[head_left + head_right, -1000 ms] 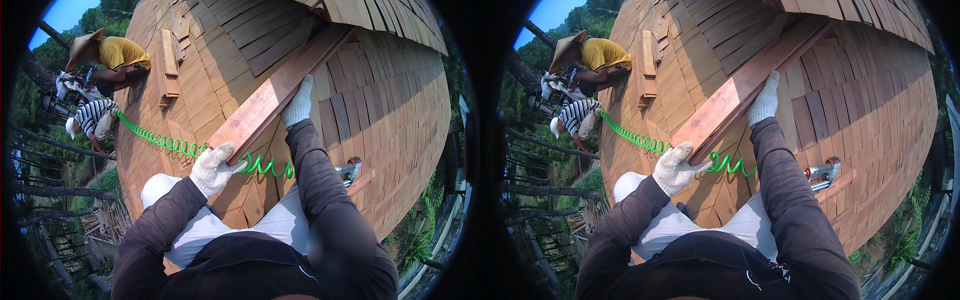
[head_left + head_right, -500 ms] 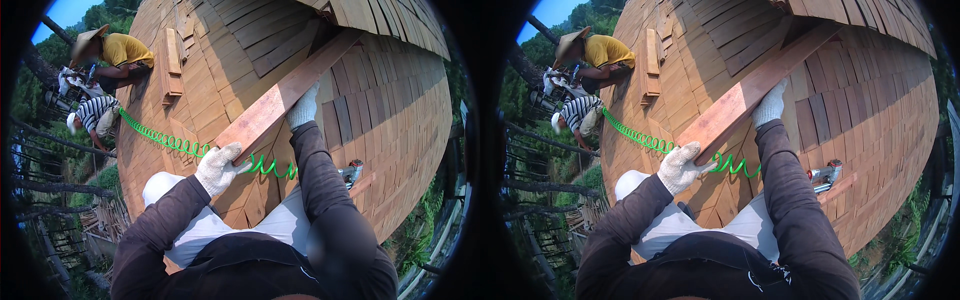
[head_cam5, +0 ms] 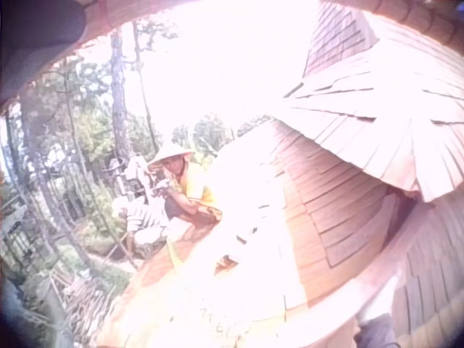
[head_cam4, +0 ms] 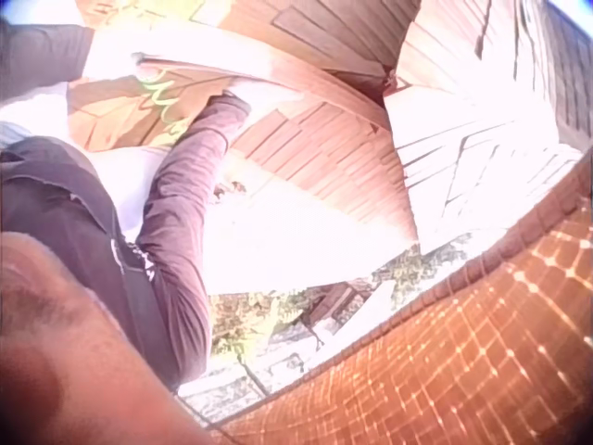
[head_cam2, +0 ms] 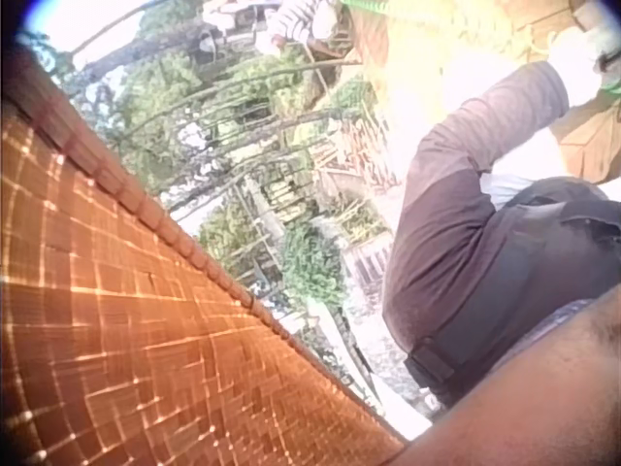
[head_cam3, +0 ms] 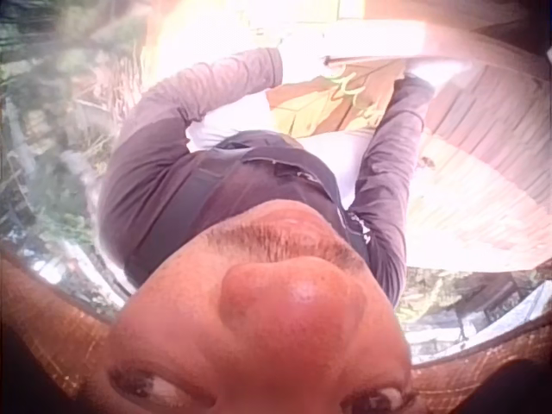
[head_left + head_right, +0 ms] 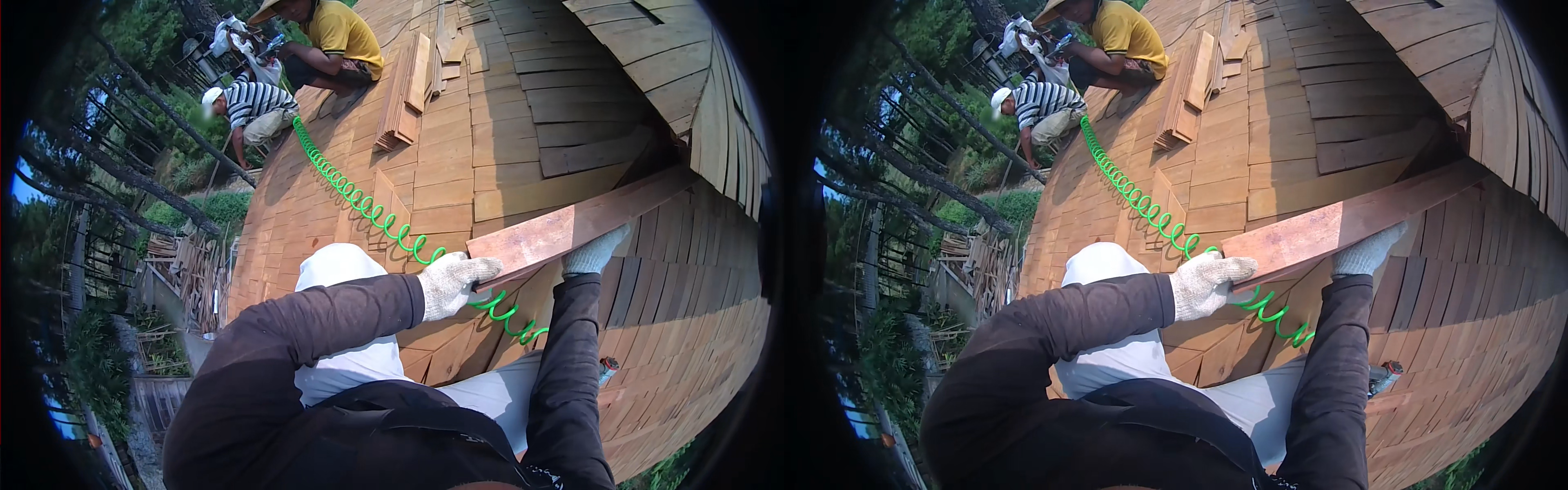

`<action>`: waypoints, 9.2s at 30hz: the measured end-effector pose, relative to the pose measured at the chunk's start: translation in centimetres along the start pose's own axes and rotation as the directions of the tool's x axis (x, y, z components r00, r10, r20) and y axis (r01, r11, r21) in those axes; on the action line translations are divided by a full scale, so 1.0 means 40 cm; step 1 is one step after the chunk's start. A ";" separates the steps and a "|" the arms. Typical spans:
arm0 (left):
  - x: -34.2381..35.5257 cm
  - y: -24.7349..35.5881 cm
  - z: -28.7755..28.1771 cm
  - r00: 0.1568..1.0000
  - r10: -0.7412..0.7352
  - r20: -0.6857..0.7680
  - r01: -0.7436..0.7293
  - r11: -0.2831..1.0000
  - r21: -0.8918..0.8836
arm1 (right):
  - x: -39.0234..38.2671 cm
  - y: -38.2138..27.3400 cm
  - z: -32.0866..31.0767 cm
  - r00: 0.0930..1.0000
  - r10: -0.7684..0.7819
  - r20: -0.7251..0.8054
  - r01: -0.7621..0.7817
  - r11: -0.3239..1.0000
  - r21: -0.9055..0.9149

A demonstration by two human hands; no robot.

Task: The person installs wooden shingles and ridge caps on a roof using a pneumatic nail gun and by hand.

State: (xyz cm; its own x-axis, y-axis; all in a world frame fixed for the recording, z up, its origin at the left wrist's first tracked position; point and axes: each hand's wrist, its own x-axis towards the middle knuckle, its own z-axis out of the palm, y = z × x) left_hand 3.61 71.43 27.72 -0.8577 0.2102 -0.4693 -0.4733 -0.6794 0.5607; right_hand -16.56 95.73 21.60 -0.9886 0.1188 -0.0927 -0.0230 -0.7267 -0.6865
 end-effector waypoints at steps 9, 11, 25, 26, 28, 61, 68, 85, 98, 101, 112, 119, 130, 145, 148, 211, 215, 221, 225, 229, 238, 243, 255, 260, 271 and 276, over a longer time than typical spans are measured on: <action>0.021 -0.007 -0.010 1.000 -0.019 0.024 0.019 1.000 -0.005 | -0.025 -0.019 0.056 0.990 0.019 -0.140 -0.013 0.999 0.043; 0.027 -0.010 -0.019 0.998 -0.026 0.053 0.029 0.998 -0.062 | -0.037 -0.025 0.073 0.977 0.025 -0.214 -0.026 1.000 0.000; 0.010 -0.004 -0.008 0.999 -0.035 -0.001 0.035 0.999 0.004 | -0.033 -0.014 0.076 0.982 0.013 -0.190 0.008 0.994 0.108; 0.011 -0.001 -0.006 0.999 -0.049 -0.007 0.049 0.999 0.001 | -0.028 -0.017 0.073 0.979 0.005 -0.204 0.016 0.995 0.099; 0.011 0.001 -0.005 0.998 -0.051 -0.047 0.053 0.998 0.043 | -0.018 0.009 0.043 0.986 -0.005 -0.168 0.013 0.999 0.048; 0.021 0.007 -0.014 0.996 -0.080 -0.043 0.082 0.994 0.066 | -0.015 0.005 0.047 0.988 -0.005 -0.157 0.018 0.996 0.083; 0.033 0.016 -0.023 0.991 -0.122 -0.056 0.125 0.991 0.047 | -0.012 0.003 0.034 0.988 0.028 -0.150 -0.014 0.995 0.094; 0.030 0.022 -0.022 0.995 -0.101 -0.005 0.101 0.987 0.127 | 0.005 0.009 0.012 0.996 0.035 -0.077 -0.031 0.998 0.059; 0.060 -0.011 -0.102 0.943 0.092 0.319 -0.292 0.685 0.668 | 0.004 0.007 0.007 0.998 0.034 -0.048 -0.030 0.997 0.077; 0.059 -0.007 -0.111 0.942 0.082 0.326 -0.289 0.691 0.663 | 0.009 0.018 0.008 1.000 0.015 -0.027 -0.014 0.999 0.049; 0.060 0.007 -0.092 0.984 0.035 0.175 -0.142 0.749 0.647 | -0.008 0.018 0.031 0.988 0.066 -0.137 -0.049 0.991 0.124; 0.025 0.024 0.004 0.993 -0.105 -0.052 0.113 0.978 0.173 | -0.018 0.012 0.049 0.988 0.023 -0.150 -0.001 0.990 0.143; 0.025 0.020 0.001 0.997 -0.050 -0.054 0.060 0.976 0.208 | -0.024 0.003 0.067 0.967 -0.042 -0.253 0.035 0.999 -0.030; 0.037 0.021 -0.003 0.996 -0.054 -0.067 0.065 0.982 0.179 | -0.081 -0.326 -0.018 0.881 -0.324 -0.344 0.184 0.906 -0.381; 0.038 0.029 0.002 0.997 -0.063 -0.044 0.069 0.984 0.164 | -0.125 -0.347 -0.113 0.897 -0.296 -0.327 0.134 0.889 -0.438; 0.123 0.112 -0.060 0.996 0.092 -0.008 -0.077 0.873 0.482 | -0.467 -0.313 0.169 0.940 0.342 0.016 -0.177 0.528 -0.831; 0.189 0.056 -0.062 0.972 0.235 0.020 -0.195 0.752 0.629 | -0.446 -0.259 0.044 0.988 0.154 -0.020 -0.135 0.785 -0.605; 0.277 0.057 -0.103 0.979 0.206 0.008 -0.152 0.694 0.704 | -0.423 -0.200 -0.011 0.956 0.170 -0.237 -0.272 0.814 -0.513; 0.281 0.074 -0.063 0.978 0.208 0.015 -0.156 0.683 0.714 | -0.429 -0.219 -0.041 0.937 0.216 -0.275 -0.312 0.871 -0.379; 0.276 0.103 -0.022 0.861 0.467 0.199 -0.265 0.078 0.961 | -0.439 -0.228 -0.028 0.927 0.222 -0.303 -0.320 0.888 -0.330; 0.232 0.058 0.148 0.851 0.009 0.526 -0.234 -0.889 0.394 | -0.437 -0.219 -0.029 0.919 0.236 -0.316 -0.329 0.899 -0.287; 0.276 -0.002 0.131 0.918 0.017 0.396 -0.205 -0.834 0.512 | -0.430 -0.232 -0.030 0.921 0.188 -0.342 -0.300 0.902 -0.311; 0.175 0.213 0.058 0.936 0.021 0.351 -0.203 -0.785 0.586 | -0.432 -0.246 -0.037 0.977 -0.141 -0.161 0.079 0.937 -0.341; 0.013 0.411 -0.060 0.933 0.076 0.351 -0.130 -0.840 0.527 | -0.424 -0.254 -0.065 0.956 -0.187 -0.226 0.115 0.948 -0.296; -0.401 0.556 -0.360 0.858 0.430 0.280 0.149 -0.731 0.666 | -0.407 -0.259 -0.124 0.967 -0.143 -0.211 0.117 0.984 -0.132; -0.467 0.514 -0.422 0.818 0.543 0.190 0.211 -0.590 0.779 | -0.424 -0.259 -0.114 0.966 -0.141 -0.217 0.088 0.967 -0.237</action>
State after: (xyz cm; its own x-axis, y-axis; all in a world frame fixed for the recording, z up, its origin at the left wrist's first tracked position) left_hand 13.26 41.67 36.50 -0.9967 -0.0640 0.0502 -0.0586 0.9931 0.1020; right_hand 1.13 104.33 26.98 -0.9192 0.3646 -0.1491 -0.0743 -0.5322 -0.8433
